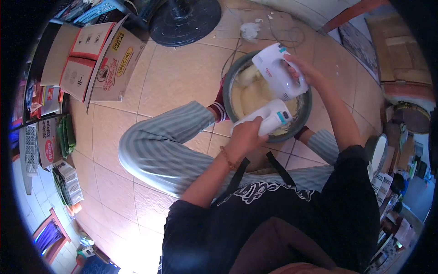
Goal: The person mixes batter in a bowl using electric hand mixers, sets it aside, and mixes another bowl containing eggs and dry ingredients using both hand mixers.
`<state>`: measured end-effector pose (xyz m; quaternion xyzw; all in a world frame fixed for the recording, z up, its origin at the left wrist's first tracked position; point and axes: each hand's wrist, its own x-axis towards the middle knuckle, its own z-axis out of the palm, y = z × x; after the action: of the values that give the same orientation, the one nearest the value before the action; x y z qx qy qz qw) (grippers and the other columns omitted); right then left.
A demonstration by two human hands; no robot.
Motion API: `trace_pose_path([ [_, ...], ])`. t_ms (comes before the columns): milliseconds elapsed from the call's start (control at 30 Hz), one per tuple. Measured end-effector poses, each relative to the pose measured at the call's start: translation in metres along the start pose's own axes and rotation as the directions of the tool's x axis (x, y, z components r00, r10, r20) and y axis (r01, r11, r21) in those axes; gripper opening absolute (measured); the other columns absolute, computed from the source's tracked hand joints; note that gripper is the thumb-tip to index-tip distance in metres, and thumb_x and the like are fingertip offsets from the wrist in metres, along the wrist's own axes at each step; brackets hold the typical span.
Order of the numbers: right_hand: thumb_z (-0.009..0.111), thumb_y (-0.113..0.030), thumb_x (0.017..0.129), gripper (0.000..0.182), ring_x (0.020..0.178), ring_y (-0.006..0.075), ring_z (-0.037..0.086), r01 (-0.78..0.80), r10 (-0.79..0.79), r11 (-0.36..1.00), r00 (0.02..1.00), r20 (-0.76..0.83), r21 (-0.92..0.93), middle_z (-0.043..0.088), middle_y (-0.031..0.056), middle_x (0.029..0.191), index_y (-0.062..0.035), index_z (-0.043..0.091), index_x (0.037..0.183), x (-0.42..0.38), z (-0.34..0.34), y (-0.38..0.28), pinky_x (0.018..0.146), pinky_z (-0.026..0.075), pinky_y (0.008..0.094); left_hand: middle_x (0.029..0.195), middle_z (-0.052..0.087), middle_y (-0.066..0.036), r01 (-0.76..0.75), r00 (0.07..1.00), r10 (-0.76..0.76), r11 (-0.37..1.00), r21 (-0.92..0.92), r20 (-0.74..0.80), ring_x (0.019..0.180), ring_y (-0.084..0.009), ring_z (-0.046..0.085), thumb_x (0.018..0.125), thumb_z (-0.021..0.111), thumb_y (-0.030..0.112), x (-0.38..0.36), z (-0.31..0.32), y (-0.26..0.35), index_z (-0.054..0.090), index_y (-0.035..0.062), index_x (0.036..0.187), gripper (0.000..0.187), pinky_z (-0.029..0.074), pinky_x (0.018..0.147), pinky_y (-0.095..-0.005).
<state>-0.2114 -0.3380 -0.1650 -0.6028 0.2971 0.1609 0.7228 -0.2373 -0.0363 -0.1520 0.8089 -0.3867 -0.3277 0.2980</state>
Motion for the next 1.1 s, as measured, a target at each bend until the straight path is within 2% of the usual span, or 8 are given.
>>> trace_pose_path([
  [200, 0.059, -0.042, 0.083, 0.031, 0.041, 0.0026, 0.036, 0.075, -0.069, 0.993, 0.995, -0.077, 0.088, 0.042, -0.0069, 0.054, -0.0118, 0.050, 0.078, -0.028, -0.020, 0.011, 0.039, 0.031, 0.0188, 0.080, 0.062, -0.023, 0.051, 0.991, -0.047, 0.998, 0.030, -0.123, 0.076, -0.0379, 0.062, 0.073, 0.065, 0.034, 0.006, -0.018, -0.020, 0.054, 0.0001, 0.105, 0.048, 0.049, 0.069, -0.0450],
  [300, 0.054, -0.042, 0.085, 0.030, 0.044, 0.0055, 0.038, 0.084, -0.113, 0.988, 0.965, -0.237, -0.128, 0.044, -0.0059, 0.055, -0.0121, 0.057, 0.086, -0.050, -0.024, 0.019, 0.040, 0.031, 0.0215, 0.082, 0.062, -0.024, 0.061, 0.979, -0.052, 0.997, 0.041, -0.198, 0.077, -0.0381, 0.062, 0.072, 0.066, 0.035, 0.007, -0.026, -0.026, 0.054, -0.0019, 0.109, 0.054, 0.049, 0.071, -0.0444],
  [400, 0.061, -0.042, 0.082, 0.035, 0.041, 0.0048, 0.040, 0.132, -0.164, 0.984, 0.937, -0.308, -0.123, 0.044, -0.0046, 0.054, -0.0092, 0.051, 0.074, -0.077, -0.018, 0.026, 0.039, 0.032, 0.0193, 0.089, 0.062, -0.025, 0.103, 0.964, -0.091, 0.994, 0.036, -0.248, 0.082, -0.0397, 0.060, 0.070, 0.068, 0.036, 0.008, -0.031, -0.031, 0.053, -0.0017, 0.112, 0.059, 0.048, 0.075, -0.0446],
  [567, 0.060, -0.045, 0.081, 0.040, 0.039, 0.0067, 0.042, 0.040, -0.213, 0.902, 0.908, -0.362, -0.431, 0.047, -0.0013, 0.054, -0.0071, 0.053, 0.072, -0.103, -0.038, 0.062, 0.038, 0.033, 0.0217, 0.089, 0.062, -0.023, 0.156, 0.941, -0.125, 0.985, 0.074, -0.313, 0.083, -0.0405, 0.060, 0.070, 0.068, 0.036, 0.016, -0.035, -0.038, 0.055, 0.0014, 0.108, 0.054, 0.048, 0.074, -0.0458],
  [700, 0.060, -0.046, 0.081, 0.042, 0.043, 0.0081, 0.047, -0.130, -0.038, 0.791, 0.965, -0.261, -0.598, 0.051, 0.0003, 0.057, -0.0034, 0.059, 0.078, -0.133, -0.018, 0.077, 0.040, 0.036, 0.0226, 0.086, 0.062, -0.024, 0.165, 0.934, -0.146, 0.986, 0.031, -0.325, 0.080, -0.0405, 0.061, 0.070, 0.067, 0.034, 0.022, -0.041, -0.042, 0.054, 0.0013, 0.107, 0.051, 0.049, 0.071, -0.0457],
  [767, 0.054, -0.055, 0.079, 0.056, 0.067, 0.0245, 0.057, -0.058, -0.049, 0.629, 0.992, -0.113, -0.775, 0.059, 0.0143, 0.077, 0.0002, 0.061, 0.086, -0.148, -0.002, 0.082, 0.063, 0.043, 0.0364, 0.086, 0.062, -0.024, 0.162, 0.932, -0.137, 0.986, 0.049, -0.336, 0.080, -0.0401, 0.061, 0.070, 0.067, 0.034, 0.020, -0.041, -0.041, 0.054, 0.0016, 0.106, 0.050, 0.049, 0.071, -0.0454],
  [900, 0.049, -0.064, 0.078, 0.068, 0.085, 0.0384, 0.061, 0.012, 0.072, 0.303, 0.997, 0.035, -0.953, 0.062, 0.0252, 0.091, 0.0015, 0.062, 0.092, -0.171, 0.032, 0.090, 0.078, 0.045, 0.0469, 0.085, 0.062, -0.024, 0.129, 0.928, -0.093, 0.989, 0.077, -0.362, 0.080, -0.0388, 0.061, 0.070, 0.066, 0.033, 0.020, -0.041, -0.041, 0.055, 0.0025, 0.106, 0.048, 0.049, 0.071, -0.0447],
  [1100, 0.044, -0.064, 0.081, 0.067, 0.082, 0.0402, 0.060, 0.082, 0.203, 0.344, 0.966, 0.159, -0.935, 0.061, 0.0265, 0.087, 0.0000, 0.062, 0.090, -0.183, 0.069, 0.095, 0.076, 0.046, 0.0464, 0.086, 0.062, -0.024, 0.116, 0.946, -0.101, 0.993, 0.030, -0.307, 0.081, -0.0386, 0.062, 0.071, 0.066, 0.031, 0.025, -0.042, -0.041, 0.056, 0.0017, 0.103, 0.044, 0.049, 0.071, -0.0436],
])
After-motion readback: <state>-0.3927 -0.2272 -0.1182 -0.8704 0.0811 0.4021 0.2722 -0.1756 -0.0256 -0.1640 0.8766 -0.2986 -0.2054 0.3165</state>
